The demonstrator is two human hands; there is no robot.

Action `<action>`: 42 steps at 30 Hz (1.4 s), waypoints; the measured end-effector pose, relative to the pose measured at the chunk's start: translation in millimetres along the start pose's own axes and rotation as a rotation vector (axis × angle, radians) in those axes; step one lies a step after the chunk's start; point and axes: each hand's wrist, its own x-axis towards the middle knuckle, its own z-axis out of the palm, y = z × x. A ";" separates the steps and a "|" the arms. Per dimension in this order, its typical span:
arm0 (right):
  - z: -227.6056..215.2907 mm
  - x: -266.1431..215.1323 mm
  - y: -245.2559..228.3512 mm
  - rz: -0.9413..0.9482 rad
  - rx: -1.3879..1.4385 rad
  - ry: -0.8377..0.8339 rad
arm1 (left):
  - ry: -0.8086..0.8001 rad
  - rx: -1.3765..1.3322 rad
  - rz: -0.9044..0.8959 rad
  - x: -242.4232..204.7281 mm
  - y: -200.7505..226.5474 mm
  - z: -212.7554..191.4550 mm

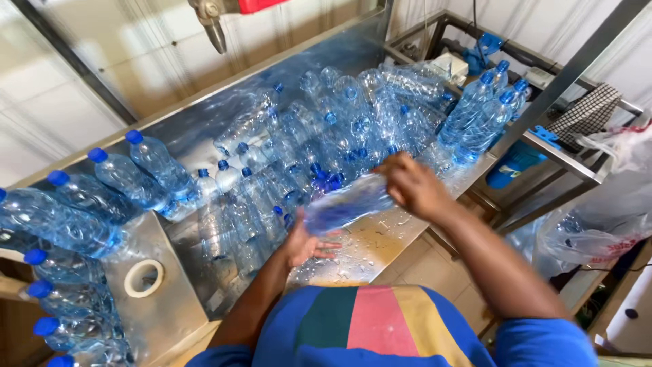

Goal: The person repeatedly picks up plastic water bottles from a metal tray, screws blue caps onto them, and places the capped bottles into a pile on the left side of the tray. The process is continuous and involves handling numerous bottles and caps.

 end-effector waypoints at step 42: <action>123.7 55.9 -69.3 1.261 0.864 -0.599 | 0.621 1.213 1.167 -197.9 63.2 -63.2</action>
